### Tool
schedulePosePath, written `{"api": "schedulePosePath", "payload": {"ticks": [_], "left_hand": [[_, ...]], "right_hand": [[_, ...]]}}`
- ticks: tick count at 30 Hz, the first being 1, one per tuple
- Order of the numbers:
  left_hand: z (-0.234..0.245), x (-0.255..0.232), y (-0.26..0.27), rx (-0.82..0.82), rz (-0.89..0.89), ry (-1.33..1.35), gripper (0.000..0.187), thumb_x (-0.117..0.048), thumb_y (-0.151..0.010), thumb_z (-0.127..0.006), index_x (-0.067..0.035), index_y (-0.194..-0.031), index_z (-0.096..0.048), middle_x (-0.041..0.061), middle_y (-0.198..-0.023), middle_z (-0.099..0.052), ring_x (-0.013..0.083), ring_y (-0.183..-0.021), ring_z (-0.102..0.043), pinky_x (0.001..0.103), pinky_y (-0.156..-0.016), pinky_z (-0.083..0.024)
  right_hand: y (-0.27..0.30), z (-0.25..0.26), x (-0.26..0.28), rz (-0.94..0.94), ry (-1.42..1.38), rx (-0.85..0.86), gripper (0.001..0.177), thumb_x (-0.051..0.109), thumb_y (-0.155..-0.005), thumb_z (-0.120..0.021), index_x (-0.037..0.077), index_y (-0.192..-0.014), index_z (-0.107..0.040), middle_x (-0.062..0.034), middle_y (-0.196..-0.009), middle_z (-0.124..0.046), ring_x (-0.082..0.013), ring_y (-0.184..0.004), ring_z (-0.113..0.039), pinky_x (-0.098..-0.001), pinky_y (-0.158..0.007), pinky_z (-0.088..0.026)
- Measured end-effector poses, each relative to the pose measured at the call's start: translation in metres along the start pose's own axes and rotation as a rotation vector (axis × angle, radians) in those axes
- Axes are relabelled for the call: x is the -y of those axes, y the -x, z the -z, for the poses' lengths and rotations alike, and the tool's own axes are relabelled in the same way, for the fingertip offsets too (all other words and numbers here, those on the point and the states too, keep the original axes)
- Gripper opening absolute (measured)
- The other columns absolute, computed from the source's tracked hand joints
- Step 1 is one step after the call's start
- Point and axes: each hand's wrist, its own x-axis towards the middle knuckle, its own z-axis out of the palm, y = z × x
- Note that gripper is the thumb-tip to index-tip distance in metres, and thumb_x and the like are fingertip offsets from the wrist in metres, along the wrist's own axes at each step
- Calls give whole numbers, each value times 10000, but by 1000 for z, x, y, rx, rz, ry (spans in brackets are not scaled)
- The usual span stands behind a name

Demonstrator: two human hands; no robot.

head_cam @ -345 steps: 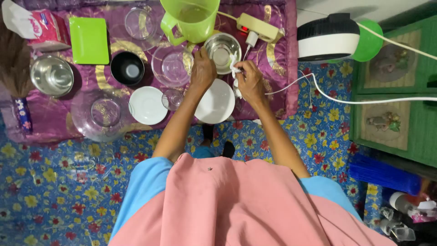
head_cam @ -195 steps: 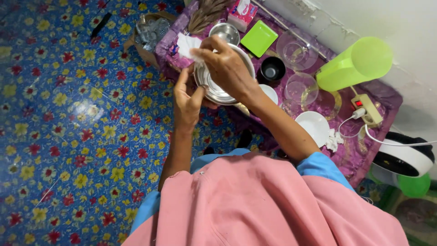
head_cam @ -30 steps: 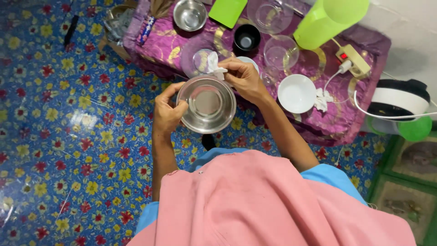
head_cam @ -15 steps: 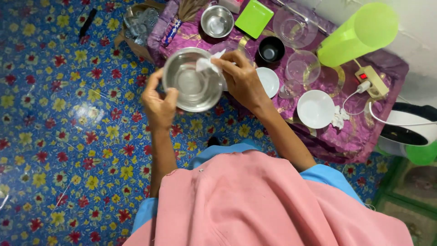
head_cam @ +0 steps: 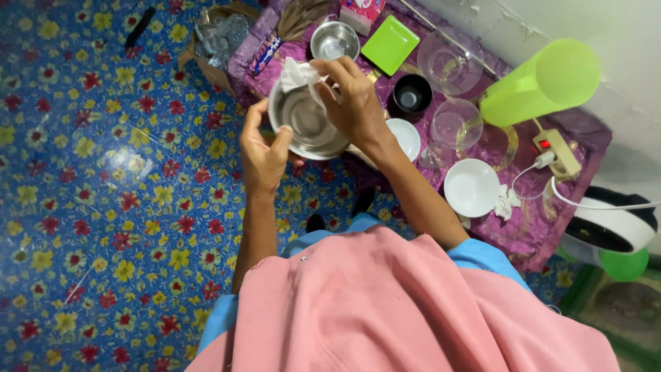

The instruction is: The person wipes the interior and exterior of a small metal bowl with a white cloth, rotating the bowl and repeatedly rubbing the surface. The bowl is held in one hand while the other hand scrubs with the cloth.

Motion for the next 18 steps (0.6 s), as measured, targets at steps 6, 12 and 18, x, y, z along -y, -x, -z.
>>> {"api": "schedulePosePath", "payload": {"ticks": [6, 12, 18], "left_hand": [[-32, 40, -21, -55, 56, 123, 460, 3, -907, -574, -1, -1364, -519, 296, -1047, -657, 279, -487, -701, 273, -365, -635], [-57, 36, -39, -56, 45, 108, 450, 51, -881, -591, 16, -1329, -558, 286, -1074, -622, 306, -473, -696, 293, -350, -631], [-87, 33, -59, -23, -165, -198, 337, -57, -871, -623, -52, -1207, -602, 128, -1153, -658, 229, -1036, -636, 355, -890, -593]], "right_hand": [[-15, 15, 5, 24, -137, 234, 172, 80, -897, -722, 142, -1039, -647, -74, -991, -606, -362, -869, -691, -433, -744, -564], [-15, 48, -32, -68, 93, 368, 212, 11, -882, -663, 102, -1073, -670, -227, -1121, -633, -490, -906, -683, -566, -736, -581], [-26, 45, -59, -115, -134, 467, 271, 70, -839, -697, 190, -1076, -642, -96, -1078, -615, -371, -965, -683, -457, -776, -571]]}}
